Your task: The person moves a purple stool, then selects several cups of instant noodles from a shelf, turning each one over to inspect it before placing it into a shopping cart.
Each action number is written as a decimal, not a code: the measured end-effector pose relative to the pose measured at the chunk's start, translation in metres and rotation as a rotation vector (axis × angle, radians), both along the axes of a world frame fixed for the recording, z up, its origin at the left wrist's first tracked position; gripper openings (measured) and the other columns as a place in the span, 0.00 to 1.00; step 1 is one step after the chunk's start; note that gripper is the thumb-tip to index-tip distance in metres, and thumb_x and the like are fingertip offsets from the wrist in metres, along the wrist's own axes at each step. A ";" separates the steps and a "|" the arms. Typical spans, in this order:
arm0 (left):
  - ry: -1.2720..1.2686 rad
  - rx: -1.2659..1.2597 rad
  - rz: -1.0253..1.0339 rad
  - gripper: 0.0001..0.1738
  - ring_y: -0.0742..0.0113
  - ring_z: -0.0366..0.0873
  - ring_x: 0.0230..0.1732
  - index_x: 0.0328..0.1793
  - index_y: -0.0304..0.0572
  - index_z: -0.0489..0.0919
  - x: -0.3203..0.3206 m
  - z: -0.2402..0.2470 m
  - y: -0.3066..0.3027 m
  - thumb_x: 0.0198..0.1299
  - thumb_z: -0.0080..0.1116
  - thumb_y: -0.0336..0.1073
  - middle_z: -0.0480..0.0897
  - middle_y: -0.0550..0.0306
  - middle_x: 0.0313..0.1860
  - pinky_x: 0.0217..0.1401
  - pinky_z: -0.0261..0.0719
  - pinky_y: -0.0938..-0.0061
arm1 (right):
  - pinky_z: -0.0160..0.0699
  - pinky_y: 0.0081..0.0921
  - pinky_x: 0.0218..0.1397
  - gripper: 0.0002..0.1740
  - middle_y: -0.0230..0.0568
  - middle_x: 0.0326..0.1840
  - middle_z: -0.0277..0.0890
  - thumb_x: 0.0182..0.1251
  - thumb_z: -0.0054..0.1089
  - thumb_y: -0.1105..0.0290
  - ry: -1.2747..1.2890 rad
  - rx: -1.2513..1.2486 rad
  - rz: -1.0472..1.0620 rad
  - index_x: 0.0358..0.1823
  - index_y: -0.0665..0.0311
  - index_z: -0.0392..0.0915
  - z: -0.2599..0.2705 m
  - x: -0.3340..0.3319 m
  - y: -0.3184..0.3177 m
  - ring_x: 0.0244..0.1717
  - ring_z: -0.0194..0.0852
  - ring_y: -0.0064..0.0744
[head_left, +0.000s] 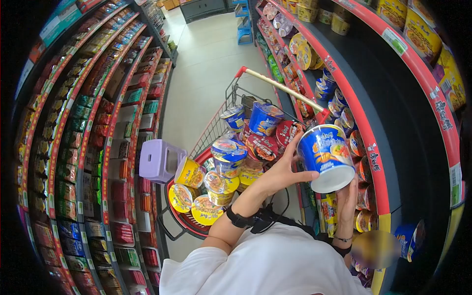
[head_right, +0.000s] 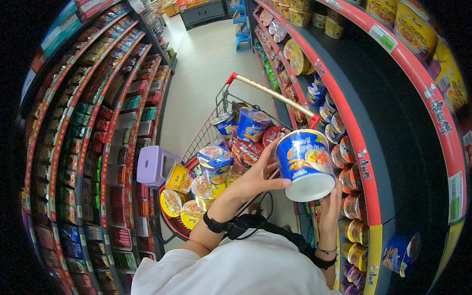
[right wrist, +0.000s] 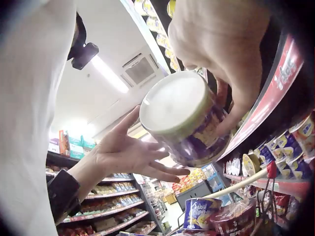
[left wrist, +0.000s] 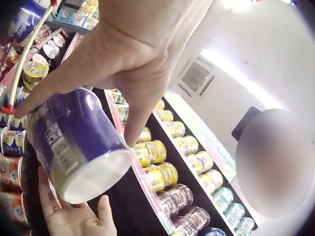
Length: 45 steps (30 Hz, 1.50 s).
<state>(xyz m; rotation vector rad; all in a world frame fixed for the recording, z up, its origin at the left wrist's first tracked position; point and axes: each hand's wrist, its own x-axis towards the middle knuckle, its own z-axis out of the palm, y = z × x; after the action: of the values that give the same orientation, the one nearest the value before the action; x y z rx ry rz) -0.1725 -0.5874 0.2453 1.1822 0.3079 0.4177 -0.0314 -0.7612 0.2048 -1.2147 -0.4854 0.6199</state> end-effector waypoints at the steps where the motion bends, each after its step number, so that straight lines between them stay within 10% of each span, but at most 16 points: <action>1: 0.012 0.084 0.007 0.60 0.55 0.57 0.74 0.79 0.44 0.39 -0.002 -0.001 0.000 0.51 0.73 0.40 0.60 0.47 0.71 0.74 0.56 0.60 | 0.62 0.32 0.68 0.31 0.46 0.65 0.62 0.78 0.32 0.49 0.028 0.020 0.007 0.67 0.69 0.57 -0.001 0.000 0.003 0.67 0.61 0.35; 5: 0.116 -0.332 -0.091 0.39 0.57 0.58 0.72 0.64 0.47 0.56 -0.014 0.004 0.006 0.53 0.72 0.39 0.57 0.49 0.70 0.72 0.59 0.60 | 0.55 0.35 0.72 0.33 0.46 0.69 0.59 0.77 0.32 0.46 -0.139 0.024 0.105 0.68 0.69 0.57 0.003 0.000 0.018 0.70 0.58 0.37; 9: 0.032 0.131 0.258 0.31 0.65 0.65 0.62 0.55 0.50 0.62 -0.016 -0.026 0.008 0.53 0.72 0.35 0.64 0.56 0.62 0.64 0.67 0.68 | 0.53 0.33 0.72 0.28 0.45 0.67 0.60 0.76 0.44 0.54 -0.315 -0.054 0.216 0.66 0.68 0.61 0.008 -0.006 0.035 0.69 0.58 0.35; 23: 0.062 0.270 0.638 0.35 0.67 0.68 0.58 0.49 0.46 0.67 -0.086 -0.015 0.063 0.36 0.80 0.33 0.71 0.57 0.51 0.61 0.67 0.72 | 0.72 0.31 0.63 0.37 0.45 0.67 0.57 0.69 0.57 0.69 -0.385 -0.181 0.574 0.75 0.63 0.52 -0.007 -0.047 0.134 0.65 0.63 0.37; 31: 0.542 0.928 1.264 0.36 0.54 0.74 0.50 0.45 0.41 0.70 -0.121 -0.078 0.189 0.29 0.81 0.38 0.76 0.50 0.45 0.53 0.73 0.63 | 0.71 0.36 0.62 0.32 0.52 0.65 0.59 0.65 0.62 0.60 -0.630 -0.252 0.687 0.67 0.63 0.64 -0.067 -0.084 0.185 0.65 0.62 0.47; 45: 0.637 0.614 0.865 0.32 0.49 0.75 0.53 0.52 0.39 0.77 -0.127 -0.197 0.276 0.38 0.77 0.39 0.76 0.46 0.50 0.57 0.74 0.61 | 0.69 0.34 0.62 0.27 0.47 0.59 0.67 0.67 0.59 0.58 -0.601 -0.328 0.792 0.61 0.66 0.69 -0.089 -0.077 0.159 0.61 0.68 0.45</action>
<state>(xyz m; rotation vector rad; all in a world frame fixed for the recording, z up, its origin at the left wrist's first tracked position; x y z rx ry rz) -0.2998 -0.3117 0.0480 1.7412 1.3409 0.9215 -0.1081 -0.6019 0.1156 -1.5145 -1.4556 1.0277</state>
